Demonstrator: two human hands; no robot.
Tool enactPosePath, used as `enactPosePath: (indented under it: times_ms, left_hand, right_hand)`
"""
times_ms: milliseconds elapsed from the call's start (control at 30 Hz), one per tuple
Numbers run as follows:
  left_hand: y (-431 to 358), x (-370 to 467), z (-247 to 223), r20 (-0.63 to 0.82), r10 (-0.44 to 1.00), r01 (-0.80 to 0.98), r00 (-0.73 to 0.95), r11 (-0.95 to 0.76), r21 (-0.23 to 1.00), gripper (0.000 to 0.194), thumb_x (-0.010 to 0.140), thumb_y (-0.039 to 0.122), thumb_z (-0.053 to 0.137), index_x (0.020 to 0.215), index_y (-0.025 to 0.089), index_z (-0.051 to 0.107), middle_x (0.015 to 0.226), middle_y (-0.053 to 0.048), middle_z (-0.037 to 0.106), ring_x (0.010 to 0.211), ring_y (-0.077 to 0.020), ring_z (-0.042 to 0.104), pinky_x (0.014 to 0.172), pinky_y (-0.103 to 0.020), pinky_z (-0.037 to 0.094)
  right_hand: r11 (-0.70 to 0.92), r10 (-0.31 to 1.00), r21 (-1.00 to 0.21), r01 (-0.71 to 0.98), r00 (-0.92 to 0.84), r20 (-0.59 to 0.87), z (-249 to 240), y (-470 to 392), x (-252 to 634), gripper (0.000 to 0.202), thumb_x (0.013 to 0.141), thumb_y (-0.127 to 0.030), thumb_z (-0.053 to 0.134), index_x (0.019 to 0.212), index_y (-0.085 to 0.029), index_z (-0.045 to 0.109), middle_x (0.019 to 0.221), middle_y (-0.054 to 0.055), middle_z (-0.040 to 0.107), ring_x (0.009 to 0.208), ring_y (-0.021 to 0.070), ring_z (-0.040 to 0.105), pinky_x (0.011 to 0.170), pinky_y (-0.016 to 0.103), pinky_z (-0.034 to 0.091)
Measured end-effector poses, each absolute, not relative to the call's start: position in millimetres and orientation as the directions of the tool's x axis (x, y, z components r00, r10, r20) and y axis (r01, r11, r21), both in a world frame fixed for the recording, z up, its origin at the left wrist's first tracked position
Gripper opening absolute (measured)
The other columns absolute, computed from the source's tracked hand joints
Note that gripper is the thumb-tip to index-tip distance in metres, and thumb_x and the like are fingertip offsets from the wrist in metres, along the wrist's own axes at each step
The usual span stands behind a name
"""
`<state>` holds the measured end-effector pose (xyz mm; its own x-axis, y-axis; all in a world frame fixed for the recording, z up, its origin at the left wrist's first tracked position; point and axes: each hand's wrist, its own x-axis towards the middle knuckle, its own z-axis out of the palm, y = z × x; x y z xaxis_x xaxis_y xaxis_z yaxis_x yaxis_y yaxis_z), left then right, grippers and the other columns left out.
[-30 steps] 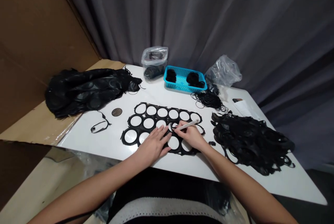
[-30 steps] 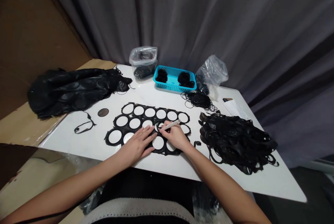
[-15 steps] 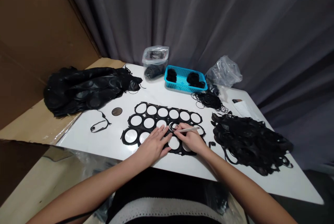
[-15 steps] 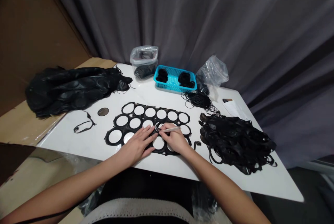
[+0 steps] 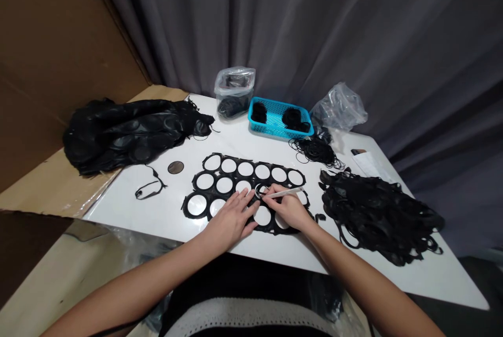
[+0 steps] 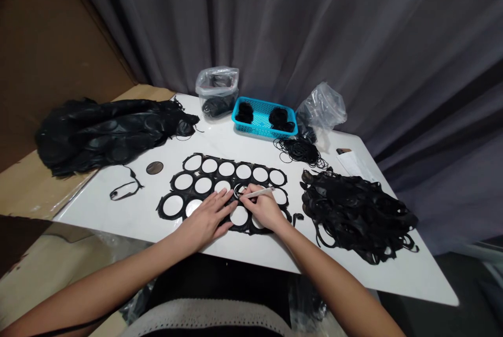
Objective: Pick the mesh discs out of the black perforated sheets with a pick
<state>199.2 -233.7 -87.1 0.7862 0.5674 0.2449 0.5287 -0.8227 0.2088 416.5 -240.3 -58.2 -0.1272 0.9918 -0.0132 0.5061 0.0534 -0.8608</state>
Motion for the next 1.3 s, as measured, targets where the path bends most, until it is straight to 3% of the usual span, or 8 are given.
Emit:
enactPosePath:
  times_ms: [200, 400, 533, 667, 800, 933, 1100, 1300]
  left_hand:
    - [-234.5, 198.8, -88.4, 0.244, 0.577, 0.539, 0.779, -0.816, 0.208, 0.051, 0.094, 0.034, 0.063, 0.140, 0.015, 0.051, 0.154, -0.019, 0.041, 0.145, -0.0337, 0.036, 0.117, -0.049, 0.035]
    - [-236.9, 198.1, -87.5, 0.247, 0.631, 0.591, 0.735, -0.775, 0.222, 0.055, 0.089, 0.034, 0.069, 0.141, 0.022, 0.052, 0.158, -0.017, 0.034, 0.148, -0.0426, 0.023, 0.115, -0.059, 0.032]
    - [-237.6, 198.9, -87.8, 0.239, 0.640, 0.599, 0.730, -0.768, 0.227, 0.052, 0.092, 0.037, 0.066, 0.140, 0.022, 0.054, 0.158, -0.017, 0.035, 0.148, -0.0441, 0.024, 0.115, -0.059, 0.031]
    - [-237.4, 199.3, -86.5, 0.224, 0.641, 0.604, 0.734, -0.767, 0.216, 0.052, 0.091, 0.039, 0.067, 0.139, 0.022, 0.055, 0.156, -0.018, 0.037, 0.147, -0.0459, 0.026, 0.114, -0.060, 0.034]
    - [-237.1, 191.3, -83.1, 0.244, 0.632, 0.588, 0.736, -0.774, 0.234, 0.056, 0.091, 0.039, 0.068, 0.141, 0.020, 0.052, 0.157, -0.019, 0.037, 0.147, -0.0415, 0.029, 0.114, -0.057, 0.036]
    - [-239.1, 174.8, -80.6, 0.319, 0.663, 0.616, 0.677, -0.748, 0.247, 0.053, 0.097, 0.038, 0.058, 0.142, 0.012, 0.047, 0.152, -0.021, 0.044, 0.145, -0.0338, 0.037, 0.116, -0.051, 0.037]
    - [-242.3, 162.2, -80.0, 0.306, 0.662, 0.628, 0.684, -0.748, 0.214, 0.045, 0.098, 0.036, 0.056, 0.134, 0.010, 0.054, 0.145, -0.021, 0.052, 0.137, -0.0331, 0.048, 0.113, -0.049, 0.042]
    - [-242.5, 161.9, -80.6, 0.281, 0.667, 0.638, 0.690, -0.744, 0.201, 0.046, 0.096, 0.034, 0.060, 0.134, 0.009, 0.055, 0.147, -0.021, 0.050, 0.139, -0.0329, 0.046, 0.114, -0.049, 0.041]
  right_hand:
    - [0.225, 0.973, -0.765, 0.604, -0.181, 0.143, -62.8, -246.1, 414.0, 0.018, 0.092, -0.025, 0.055, 0.075, -0.022, 0.053, 0.092, 0.005, 0.066, 0.092, 0.0230, 0.060, 0.085, 0.039, 0.047]
    - [0.442, 0.897, -0.545, 0.712, -0.335, 0.289, -76.8, -258.8, 406.7, 0.018, 0.092, -0.014, 0.049, 0.103, -0.021, 0.061, 0.109, 0.013, 0.068, 0.103, 0.0289, 0.058, 0.087, 0.045, 0.049]
    - [0.301, 0.919, -0.451, 0.841, -0.128, 0.374, -68.9, -218.9, 438.7, 0.019, 0.094, -0.020, 0.042, 0.089, -0.021, 0.060, 0.092, 0.012, 0.070, 0.088, 0.0273, 0.062, 0.082, 0.042, 0.048]
    - [0.079, 0.884, -0.510, 0.856, 0.177, 0.433, -42.8, -170.9, 479.9, 0.017, 0.089, -0.031, 0.048, 0.077, -0.022, 0.056, 0.085, 0.010, 0.070, 0.075, 0.0241, 0.063, 0.070, 0.034, 0.046]
    - [0.026, 0.942, -0.693, 0.720, 0.215, 0.259, -29.4, -157.0, 473.2, 0.022, 0.081, -0.039, 0.059, 0.067, -0.023, 0.053, 0.072, 0.005, 0.067, 0.062, 0.0202, 0.060, 0.058, 0.030, 0.045]
    - [-0.131, 0.989, -0.934, 0.331, 0.112, -0.099, -40.4, -169.5, 430.5, 0.027, 0.075, -0.040, 0.070, 0.069, -0.023, 0.051, 0.074, 0.003, 0.067, 0.048, 0.0143, 0.055, 0.042, 0.027, 0.042]
    - [-0.315, 0.944, -0.948, -0.036, -0.117, -0.309, -54.6, -194.0, 389.3, 0.031, 0.071, -0.041, 0.080, 0.076, -0.021, 0.056, 0.086, 0.006, 0.069, 0.075, 0.0186, 0.067, 0.060, 0.029, 0.056]
    - [-0.181, 0.956, -0.966, 0.187, -0.195, -0.217, -56.9, -215.3, 378.5, 0.024, 0.080, -0.041, 0.071, 0.088, -0.020, 0.062, 0.094, 0.004, 0.069, 0.088, 0.0189, 0.065, 0.085, 0.035, 0.051]
